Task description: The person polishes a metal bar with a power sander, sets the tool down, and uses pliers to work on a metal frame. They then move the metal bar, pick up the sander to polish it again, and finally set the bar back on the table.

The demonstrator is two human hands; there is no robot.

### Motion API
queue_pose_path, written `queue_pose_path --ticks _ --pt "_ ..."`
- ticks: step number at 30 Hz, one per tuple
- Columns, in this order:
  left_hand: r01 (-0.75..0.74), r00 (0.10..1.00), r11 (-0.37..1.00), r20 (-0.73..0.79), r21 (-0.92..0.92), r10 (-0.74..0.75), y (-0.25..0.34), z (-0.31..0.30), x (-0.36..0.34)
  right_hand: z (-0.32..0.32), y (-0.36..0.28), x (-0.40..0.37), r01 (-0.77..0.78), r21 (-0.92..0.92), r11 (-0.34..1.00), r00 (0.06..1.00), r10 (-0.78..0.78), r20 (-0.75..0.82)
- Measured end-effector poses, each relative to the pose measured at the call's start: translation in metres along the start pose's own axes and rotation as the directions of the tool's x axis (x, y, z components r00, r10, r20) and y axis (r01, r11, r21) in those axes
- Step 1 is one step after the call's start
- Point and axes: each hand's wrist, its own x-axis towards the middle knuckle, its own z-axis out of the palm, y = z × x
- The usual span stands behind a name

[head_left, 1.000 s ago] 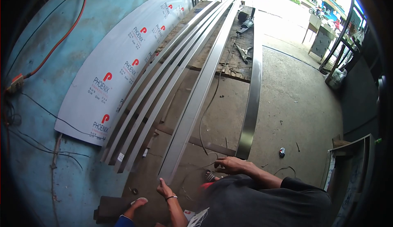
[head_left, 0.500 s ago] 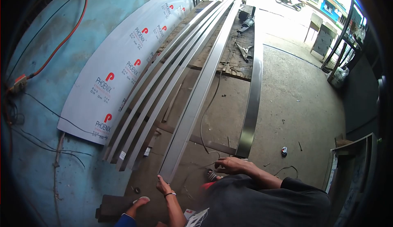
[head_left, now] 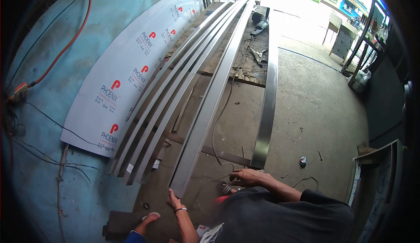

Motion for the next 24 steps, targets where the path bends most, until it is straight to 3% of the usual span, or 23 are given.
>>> queue_pose_path --ticks 8,17,23,24 --pt "-0.041 0.999 0.996 0.010 -0.074 0.042 -0.003 0.001 -0.008 0.008 0.001 0.010 0.044 -0.055 0.998 0.998 -0.041 0.056" --pt "-0.058 0.998 0.998 -0.023 0.012 0.059 0.002 0.002 -0.012 0.011 0.004 0.012 0.073 -0.044 0.996 0.997 -0.072 0.029" --pt "-0.112 0.992 0.993 0.049 -0.035 0.114 -0.011 -0.003 0.004 0.007 0.001 0.011 0.064 -0.030 0.998 0.998 -0.063 0.021" --pt "-0.164 0.985 0.975 0.074 0.152 0.155 -0.025 -0.008 0.022 0.005 -0.001 0.011 0.064 -0.030 0.997 0.998 -0.064 0.021"
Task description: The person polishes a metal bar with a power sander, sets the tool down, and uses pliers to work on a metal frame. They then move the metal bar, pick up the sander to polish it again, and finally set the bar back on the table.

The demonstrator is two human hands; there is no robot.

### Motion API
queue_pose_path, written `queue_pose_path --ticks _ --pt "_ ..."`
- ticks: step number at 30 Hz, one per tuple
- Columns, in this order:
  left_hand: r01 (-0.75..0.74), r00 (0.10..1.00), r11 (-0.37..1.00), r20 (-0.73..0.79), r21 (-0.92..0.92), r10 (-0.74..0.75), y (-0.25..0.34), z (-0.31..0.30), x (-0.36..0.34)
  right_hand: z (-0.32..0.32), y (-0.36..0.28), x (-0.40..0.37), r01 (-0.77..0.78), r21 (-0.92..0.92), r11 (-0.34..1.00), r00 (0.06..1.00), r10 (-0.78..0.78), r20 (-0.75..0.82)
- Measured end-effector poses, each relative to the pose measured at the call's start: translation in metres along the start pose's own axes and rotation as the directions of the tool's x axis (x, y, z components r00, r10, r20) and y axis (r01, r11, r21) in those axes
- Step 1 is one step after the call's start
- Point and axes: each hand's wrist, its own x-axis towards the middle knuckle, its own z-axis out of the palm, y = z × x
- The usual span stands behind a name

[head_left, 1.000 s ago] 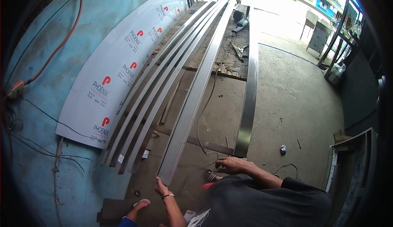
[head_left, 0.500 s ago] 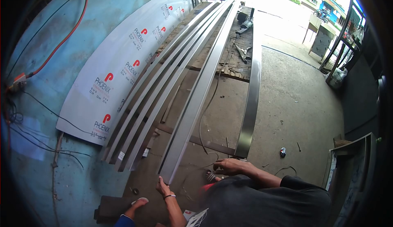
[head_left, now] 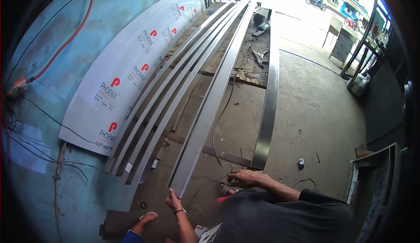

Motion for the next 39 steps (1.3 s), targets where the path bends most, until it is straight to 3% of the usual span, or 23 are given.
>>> queue_pose_path --ticks 1,2,4,5,7,8,10,11,13,14,16,17,19,23,26,28,34,39 --pt "-0.045 0.999 0.981 0.027 0.190 0.040 -0.009 -0.001 0.008 -0.002 -0.002 0.000 -0.018 -0.003 1.000 1.000 0.018 0.000" --pt "-0.045 0.999 0.981 0.028 0.190 0.041 0.010 -0.002 -0.007 -0.002 -0.003 -0.001 -0.036 -0.005 0.999 0.999 0.036 0.001" --pt "-0.088 0.937 0.873 -0.257 0.479 0.235 0.052 -0.002 -0.040 -0.004 -0.002 -0.002 -0.043 0.006 0.999 0.999 0.042 0.007" --pt "-0.090 0.937 0.873 -0.255 0.480 0.237 0.062 -0.004 -0.045 -0.004 -0.002 -0.003 -0.049 0.016 0.999 0.999 0.049 0.015" --pt "-0.281 0.874 0.769 -0.176 0.575 0.452 0.076 -0.004 -0.049 -0.002 0.002 -0.002 -0.050 0.016 0.999 0.999 0.049 0.012" --pt "-0.281 0.875 0.768 -0.176 0.575 0.452 0.079 0.000 -0.047 -0.001 0.004 -0.002 -0.049 0.014 0.999 0.999 0.049 0.012" --pt "-0.555 0.747 0.644 -0.026 0.526 0.665 0.083 0.008 -0.042 0.001 0.005 0.000 -0.052 0.015 0.999 0.999 0.052 0.015" --pt "-0.553 0.747 0.645 -0.029 0.527 0.664 0.086 0.012 -0.040 0.001 0.005 0.000 -0.057 0.014 0.998 0.998 0.056 0.014" --pt "-0.597 0.676 0.451 0.114 0.664 0.728 0.091 0.021 -0.037 -0.002 0.002 0.000 -0.051 0.014 0.999 0.999 0.051 0.015" --pt "-0.600 0.674 0.449 0.116 0.662 0.730 0.091 0.023 -0.032 -0.005 0.000 -0.001 -0.048 0.017 0.999 0.999 0.047 0.016" --pt "-0.602 0.748 0.392 0.320 0.696 0.581 0.098 0.022 -0.023 -0.007 -0.003 -0.003 -0.055 -0.002 0.998 0.998 0.055 -0.001" --pt "-0.602 0.748 0.391 0.320 0.696 0.581 0.103 0.021 -0.020 -0.008 -0.004 -0.003 -0.060 -0.021 0.998 0.998 0.060 -0.011" --pt "-0.549 0.834 0.480 0.417 0.684 0.361 0.117 0.022 -0.012 -0.008 0.000 -0.005 -0.054 -0.001 0.999 0.999 0.054 -0.004" --pt "-0.575 0.815 0.439 0.436 0.690 0.381 0.132 0.028 0.004 -0.008 0.001 -0.009 -0.071 0.037 0.997 0.997 0.071 -0.007" --pt "-0.538 0.843 0.461 0.470 0.706 0.263 0.129 0.036 0.022 -0.002 0.004 -0.009 -0.077 0.028 0.997 0.996 0.078 -0.030" --pt "-0.484 0.856 0.551 0.497 0.680 0.139 0.120 0.043 0.032 -0.002 0.003 -0.010 -0.095 0.031 0.995 0.995 0.095 -0.015" --pt "-0.519 0.851 0.537 0.459 0.665 0.255 0.114 0.043 0.024 0.003 0.008 -0.008 -0.113 0.034 0.993 0.994 0.113 0.002" --pt "-0.499 0.865 0.534 0.431 0.682 0.258 0.113 0.046 0.011 0.002 0.008 -0.005 -0.102 0.019 0.995 0.995 0.103 -0.008"
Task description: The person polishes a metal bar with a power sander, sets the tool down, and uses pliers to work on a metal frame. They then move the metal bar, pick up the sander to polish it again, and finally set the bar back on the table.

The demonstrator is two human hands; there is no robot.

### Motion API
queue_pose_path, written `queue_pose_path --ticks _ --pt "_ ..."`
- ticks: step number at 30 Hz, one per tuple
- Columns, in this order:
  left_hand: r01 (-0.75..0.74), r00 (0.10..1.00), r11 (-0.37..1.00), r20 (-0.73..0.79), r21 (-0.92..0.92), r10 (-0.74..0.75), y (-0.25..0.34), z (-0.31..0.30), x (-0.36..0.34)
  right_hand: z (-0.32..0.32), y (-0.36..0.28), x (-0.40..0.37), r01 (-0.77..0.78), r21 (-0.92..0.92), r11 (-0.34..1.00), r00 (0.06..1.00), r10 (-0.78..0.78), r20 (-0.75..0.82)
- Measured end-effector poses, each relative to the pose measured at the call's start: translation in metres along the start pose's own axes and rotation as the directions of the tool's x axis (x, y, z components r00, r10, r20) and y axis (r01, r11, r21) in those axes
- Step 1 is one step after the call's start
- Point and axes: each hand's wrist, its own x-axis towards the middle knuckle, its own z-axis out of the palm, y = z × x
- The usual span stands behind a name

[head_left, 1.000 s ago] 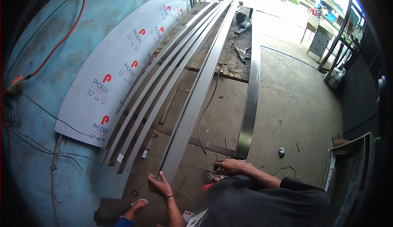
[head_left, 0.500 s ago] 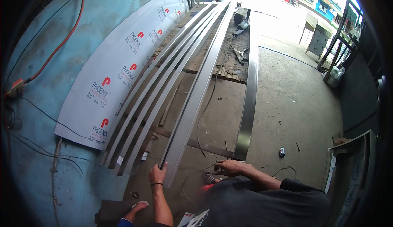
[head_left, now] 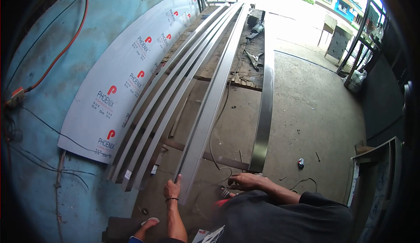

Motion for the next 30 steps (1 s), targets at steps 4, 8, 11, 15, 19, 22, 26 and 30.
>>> queue_pose_path --ticks 4,8,11,15,19,22,26,30 --pt "0.017 0.999 1.000 0.047 0.006 -0.018 0.006 0.005 -0.013 -0.004 -0.003 0.003 0.025 0.033 0.999 1.000 -0.025 -0.006" --pt "0.023 1.000 1.000 -0.021 0.012 -0.023 0.007 0.019 -0.026 -0.020 -0.016 0.012 0.001 -0.005 1.000 1.000 -0.001 0.001" --pt "-0.035 0.983 0.999 -0.183 -0.014 0.032 0.008 0.031 -0.035 -0.032 -0.015 0.029 0.127 -0.056 0.990 0.985 -0.132 -0.107" --pt "-0.211 0.849 0.961 -0.454 0.176 0.270 0.039 0.024 -0.074 -0.060 -0.015 0.082 0.131 -0.044 0.990 0.975 -0.137 -0.175" --pt "-0.158 0.880 0.963 -0.412 0.217 0.237 0.040 0.029 -0.074 -0.084 -0.003 0.159 0.235 -0.376 0.897 0.891 -0.353 -0.285" --pt "-0.165 0.877 0.962 -0.415 0.217 0.244 0.040 0.029 -0.074 -0.101 0.003 0.213 0.206 -0.544 0.813 0.845 -0.428 -0.320" --pt "-0.190 0.855 0.944 -0.427 0.270 0.294 0.033 0.030 -0.069 -0.112 0.018 0.259 0.146 -0.654 0.742 0.839 -0.443 -0.316" --pt "-0.279 0.864 0.911 -0.333 0.306 0.376 0.025 0.026 -0.066 -0.120 0.031 0.274 0.088 -0.693 0.716 0.950 -0.268 -0.157"
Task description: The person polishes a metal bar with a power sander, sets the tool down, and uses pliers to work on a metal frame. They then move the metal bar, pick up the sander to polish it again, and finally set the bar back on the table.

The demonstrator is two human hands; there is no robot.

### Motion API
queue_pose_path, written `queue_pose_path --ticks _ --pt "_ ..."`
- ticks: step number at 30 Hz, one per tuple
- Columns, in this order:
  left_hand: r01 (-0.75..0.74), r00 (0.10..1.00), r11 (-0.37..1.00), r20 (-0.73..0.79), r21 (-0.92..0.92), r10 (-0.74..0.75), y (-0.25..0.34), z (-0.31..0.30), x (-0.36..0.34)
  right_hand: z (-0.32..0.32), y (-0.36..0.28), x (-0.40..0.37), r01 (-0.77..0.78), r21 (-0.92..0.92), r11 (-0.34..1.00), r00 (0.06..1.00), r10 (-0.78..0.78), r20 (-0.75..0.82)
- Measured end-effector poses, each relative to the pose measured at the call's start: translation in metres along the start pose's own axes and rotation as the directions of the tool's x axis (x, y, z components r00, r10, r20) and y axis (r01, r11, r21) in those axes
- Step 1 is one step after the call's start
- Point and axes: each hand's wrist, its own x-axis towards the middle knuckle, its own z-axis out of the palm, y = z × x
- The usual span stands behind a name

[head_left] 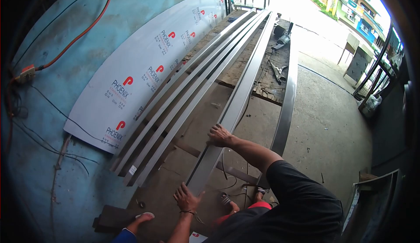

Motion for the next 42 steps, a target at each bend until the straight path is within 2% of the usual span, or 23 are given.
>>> queue_pose_path --ticks 1,6,8,9,11,17,19,26,30,32,38,42 --pt "0.030 0.998 0.999 0.049 -0.030 -0.029 0.000 0.000 0.002 0.001 0.002 0.000 0.030 -0.036 0.999 1.000 -0.030 0.001" --pt "0.048 0.995 0.998 0.085 -0.043 -0.045 0.000 -0.001 0.002 0.011 0.002 -0.001 0.085 -0.132 0.988 0.996 -0.085 0.008" --pt "0.037 0.996 0.999 0.080 -0.040 -0.034 -0.001 -0.003 0.004 0.012 0.001 -0.002 0.084 -0.085 0.993 0.987 -0.095 -0.133" --pt "0.041 0.996 0.998 0.085 -0.045 -0.037 0.000 -0.004 0.005 0.012 0.001 0.001 0.086 -0.084 0.993 0.986 -0.097 -0.133" --pt "0.050 0.994 0.997 0.099 -0.052 -0.045 -0.001 -0.005 0.003 0.007 -0.003 0.005 0.041 -0.098 0.994 0.998 -0.045 -0.033" --pt "0.087 0.991 0.995 0.107 -0.047 -0.082 0.003 -0.005 0.001 -0.004 -0.006 0.008 0.038 -0.120 0.992 0.998 -0.031 0.059" --pt "0.095 0.986 0.993 0.142 -0.068 -0.084 0.000 -0.004 0.004 -0.005 -0.008 0.009 0.034 -0.101 0.994 0.998 -0.029 0.052" --pt "0.065 0.993 0.997 0.100 -0.050 -0.060 0.000 -0.006 0.008 0.001 -0.001 0.010 0.028 -0.014 1.000 0.999 -0.028 0.028" --pt "0.085 0.990 0.992 0.124 -0.091 -0.074 -0.001 -0.005 0.008 -0.005 -0.005 0.009 0.006 -0.048 0.999 0.996 -0.002 0.091" --pt "0.077 0.993 0.993 0.100 -0.090 -0.068 -0.001 -0.006 0.005 -0.005 -0.008 0.010 -0.003 -0.027 1.000 0.998 0.005 0.067" --pt "0.083 0.986 0.991 0.155 -0.101 -0.067 -0.003 -0.010 0.007 -0.004 -0.006 0.013 0.001 -0.017 1.000 0.997 0.000 0.076" --pt "0.062 0.995 0.991 0.090 -0.116 -0.051 -0.003 -0.009 0.008 0.002 -0.005 0.012 0.019 -0.031 0.999 0.999 -0.018 0.030"
